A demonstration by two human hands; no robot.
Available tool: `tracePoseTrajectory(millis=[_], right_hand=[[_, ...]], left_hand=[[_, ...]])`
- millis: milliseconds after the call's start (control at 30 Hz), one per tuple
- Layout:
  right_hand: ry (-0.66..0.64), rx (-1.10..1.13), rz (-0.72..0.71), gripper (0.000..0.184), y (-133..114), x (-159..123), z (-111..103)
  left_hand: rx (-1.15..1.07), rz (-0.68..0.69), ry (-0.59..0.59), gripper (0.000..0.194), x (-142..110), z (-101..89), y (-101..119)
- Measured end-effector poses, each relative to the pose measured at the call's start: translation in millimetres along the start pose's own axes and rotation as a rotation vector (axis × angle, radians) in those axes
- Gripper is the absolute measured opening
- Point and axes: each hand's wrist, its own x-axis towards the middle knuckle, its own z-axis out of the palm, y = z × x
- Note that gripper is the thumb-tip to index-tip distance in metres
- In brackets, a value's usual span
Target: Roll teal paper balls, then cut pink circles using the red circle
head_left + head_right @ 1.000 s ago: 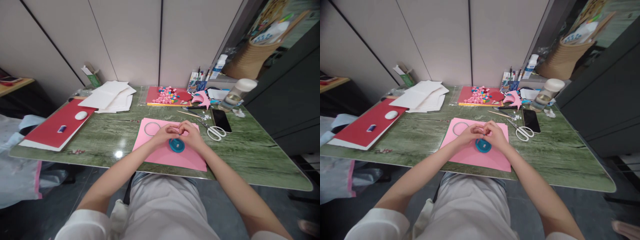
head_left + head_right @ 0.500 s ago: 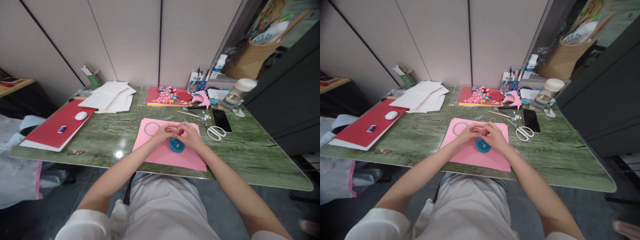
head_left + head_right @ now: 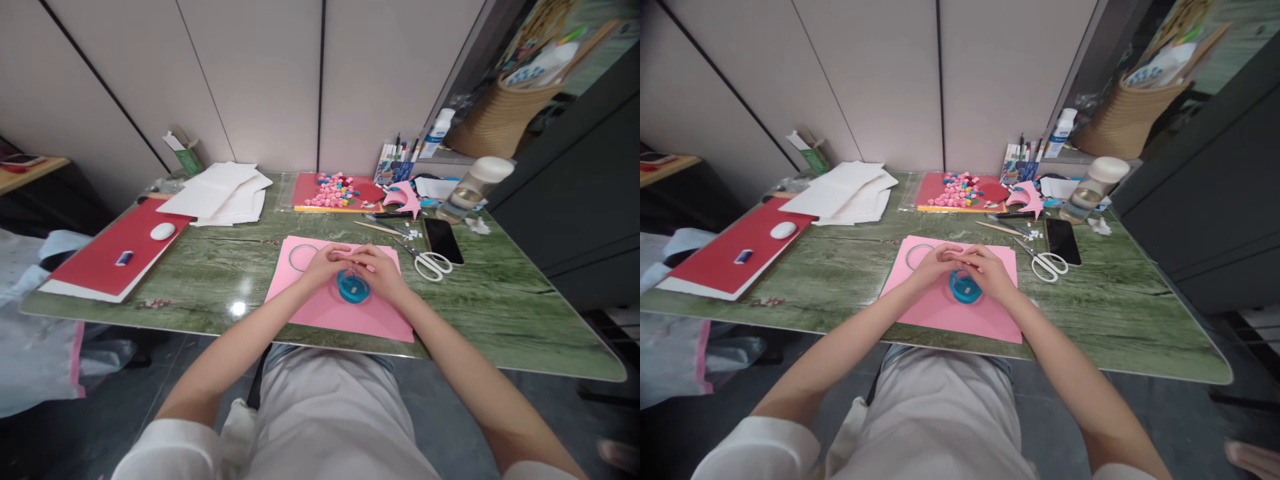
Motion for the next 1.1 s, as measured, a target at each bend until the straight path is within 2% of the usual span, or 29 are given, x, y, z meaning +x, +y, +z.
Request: tracePoseTrajectory(millis=[367,667,833,1100], right_hand=[[0.100,-0.004,0.115,0.007,-8,3,-6],[0.089,0.043,0.093,0.018,-9,3,-6],[0.036,0.026,0.075,0.018,-9,4,-5],[0.026,0.013,0.054,0.017,-5,2,-2]], left_hand=[[0.039,-0.008,-0.081,0.046,-2,1.1,1],[0.058,-0.009,-0.134,0.041,-4,1.9,1],[0.043,-0.018,-0.155,0.043,-5,3.1,2],[0.021,-0.049,-0.117,0.048,-6,5.0,4]])
